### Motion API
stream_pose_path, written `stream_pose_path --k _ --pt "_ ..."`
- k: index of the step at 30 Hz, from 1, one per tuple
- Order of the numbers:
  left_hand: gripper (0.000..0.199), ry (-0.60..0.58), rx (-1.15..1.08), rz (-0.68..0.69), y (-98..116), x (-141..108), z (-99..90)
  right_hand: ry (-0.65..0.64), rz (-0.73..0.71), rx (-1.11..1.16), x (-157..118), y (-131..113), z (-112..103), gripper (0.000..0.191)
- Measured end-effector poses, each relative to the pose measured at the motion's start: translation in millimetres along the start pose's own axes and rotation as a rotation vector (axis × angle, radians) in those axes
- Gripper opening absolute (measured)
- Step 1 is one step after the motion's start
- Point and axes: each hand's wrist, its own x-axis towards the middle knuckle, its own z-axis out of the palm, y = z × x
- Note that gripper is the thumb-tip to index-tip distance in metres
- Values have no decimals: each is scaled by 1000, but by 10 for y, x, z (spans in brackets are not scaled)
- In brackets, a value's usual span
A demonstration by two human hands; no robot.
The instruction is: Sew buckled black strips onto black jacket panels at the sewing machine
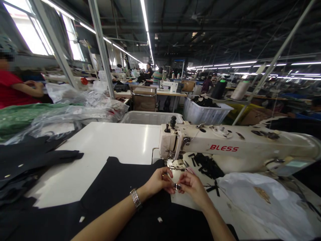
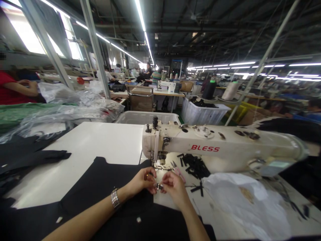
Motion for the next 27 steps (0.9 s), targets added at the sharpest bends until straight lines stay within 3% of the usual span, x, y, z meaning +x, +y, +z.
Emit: stream_pose_path --k 8,18,27 --pt "40 225 50 160 -60 19 38 228 -62 2 -57 169 135 26" --pt "32 277 174 136 -88 12 23 428 -67 -150 -47 278 166 25" --pt "28 240 230 101 -16 -28 50 289 -53 -170 -66 264 179 25"
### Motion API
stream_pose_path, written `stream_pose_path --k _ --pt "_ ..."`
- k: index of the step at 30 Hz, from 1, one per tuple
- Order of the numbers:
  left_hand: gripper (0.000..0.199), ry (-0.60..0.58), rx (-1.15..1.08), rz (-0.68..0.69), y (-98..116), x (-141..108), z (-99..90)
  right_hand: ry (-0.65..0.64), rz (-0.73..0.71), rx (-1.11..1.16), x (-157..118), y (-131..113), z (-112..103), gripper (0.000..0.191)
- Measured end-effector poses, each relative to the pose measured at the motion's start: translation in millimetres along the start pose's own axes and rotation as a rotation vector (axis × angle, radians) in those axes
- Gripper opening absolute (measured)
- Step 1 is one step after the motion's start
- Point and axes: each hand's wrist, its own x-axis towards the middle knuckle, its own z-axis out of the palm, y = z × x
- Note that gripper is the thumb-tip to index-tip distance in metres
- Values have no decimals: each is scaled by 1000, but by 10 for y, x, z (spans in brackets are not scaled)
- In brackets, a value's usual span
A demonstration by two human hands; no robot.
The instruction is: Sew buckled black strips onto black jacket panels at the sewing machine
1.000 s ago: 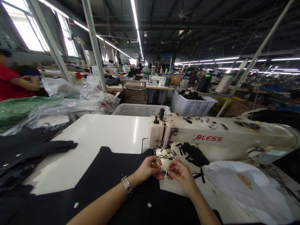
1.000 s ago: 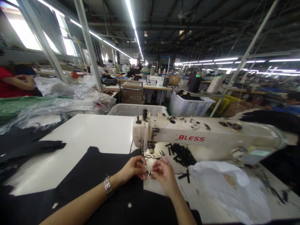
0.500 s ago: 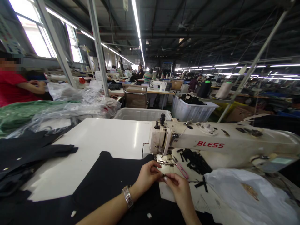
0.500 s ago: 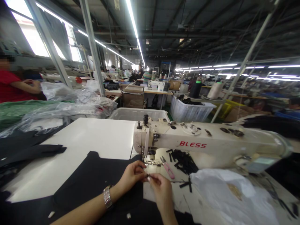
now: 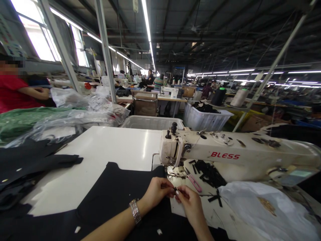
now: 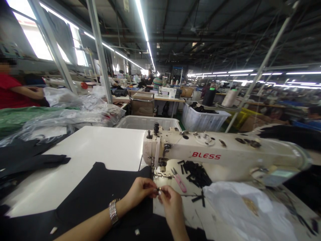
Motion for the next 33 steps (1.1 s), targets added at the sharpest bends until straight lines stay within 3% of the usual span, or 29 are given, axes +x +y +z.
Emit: stream_pose_path --k 7,11,14,18,22,29,33 --pt "28 -45 65 36 -16 -6 -11 18 -4 -34 -34 -8 25 29" --pt "38 -218 -125 -58 24 1 -97 28 29 88 -28 -21 3 32" --pt "36 -308 -201 -103 44 10 -151 -67 42 152 -15 -18 -20 27" --pt "32 -301 -199 -85 11 37 -165 -130 63 163 1 10 -16 25" --pt "42 -330 -197 -68 -13 57 -186 -90 78 173 0 38 7 31" --pt "21 -332 -85 102 -7 44 -207 5 13 131 -38 15 28 32" --pt "21 -299 -157 100 -1 37 -183 27 -22 130 -78 -34 34 30"
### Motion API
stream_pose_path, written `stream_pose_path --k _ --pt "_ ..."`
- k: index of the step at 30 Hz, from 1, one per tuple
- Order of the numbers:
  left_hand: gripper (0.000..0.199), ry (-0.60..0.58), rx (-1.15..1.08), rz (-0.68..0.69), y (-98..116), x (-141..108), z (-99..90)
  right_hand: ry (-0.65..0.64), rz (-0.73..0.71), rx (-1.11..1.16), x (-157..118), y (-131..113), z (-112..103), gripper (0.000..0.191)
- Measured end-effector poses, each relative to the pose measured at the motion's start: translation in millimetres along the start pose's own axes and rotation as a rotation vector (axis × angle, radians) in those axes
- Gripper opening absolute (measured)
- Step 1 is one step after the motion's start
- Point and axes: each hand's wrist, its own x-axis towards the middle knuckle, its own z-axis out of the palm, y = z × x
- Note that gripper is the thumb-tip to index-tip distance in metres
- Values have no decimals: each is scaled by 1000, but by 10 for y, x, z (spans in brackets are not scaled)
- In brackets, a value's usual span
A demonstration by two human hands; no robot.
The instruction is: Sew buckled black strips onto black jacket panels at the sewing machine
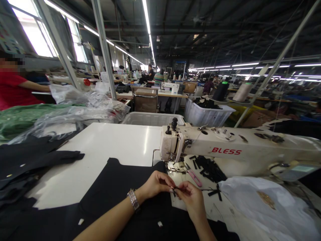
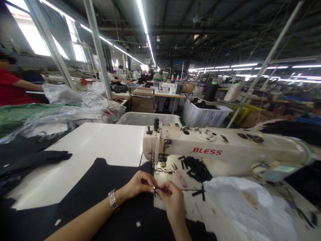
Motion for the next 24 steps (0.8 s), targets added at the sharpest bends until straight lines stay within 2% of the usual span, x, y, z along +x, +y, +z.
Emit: stream_pose_path --k 7,18,21,24 --pt "26 100 -104 14 -25 14 -11 -96 -48 61 -64 -118 10 23" --pt "34 119 -107 10 -17 10 39 12 -168 -222 -91 -33 -16 21" --pt "33 108 -97 36 -30 8 33 0 -162 -214 -90 -36 -14 20" --pt "33 113 -95 55 -37 12 38 -13 -104 -113 -79 -38 0 21"
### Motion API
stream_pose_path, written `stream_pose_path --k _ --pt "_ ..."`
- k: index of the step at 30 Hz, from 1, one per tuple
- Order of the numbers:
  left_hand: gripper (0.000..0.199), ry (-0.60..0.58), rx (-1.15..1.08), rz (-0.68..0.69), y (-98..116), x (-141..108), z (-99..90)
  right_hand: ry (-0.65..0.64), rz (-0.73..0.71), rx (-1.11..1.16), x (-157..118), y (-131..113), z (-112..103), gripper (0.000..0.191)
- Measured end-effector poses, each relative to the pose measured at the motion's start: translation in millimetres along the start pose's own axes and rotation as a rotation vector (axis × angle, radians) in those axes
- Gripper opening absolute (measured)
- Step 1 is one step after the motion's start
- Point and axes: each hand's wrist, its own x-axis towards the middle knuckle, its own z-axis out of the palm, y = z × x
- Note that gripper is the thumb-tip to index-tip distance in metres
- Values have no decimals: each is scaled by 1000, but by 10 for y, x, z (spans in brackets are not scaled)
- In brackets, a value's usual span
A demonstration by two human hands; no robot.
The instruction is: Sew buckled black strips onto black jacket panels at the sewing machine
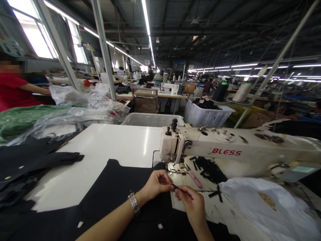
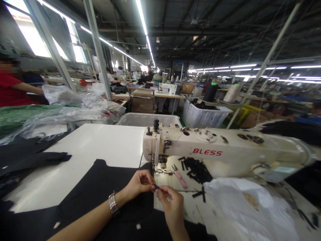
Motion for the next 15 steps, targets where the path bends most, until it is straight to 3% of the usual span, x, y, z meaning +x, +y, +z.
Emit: stream_pose_path --k 4,8,15 --pt "32 3 -13 -10 7 7 7 -51 87 129 30 -34 -2 23" --pt "37 -67 -56 -123 47 9 -7 -126 228 293 64 -88 -31 26" --pt "37 -53 31 -170 66 12 -25 -104 341 414 103 -82 -37 27"
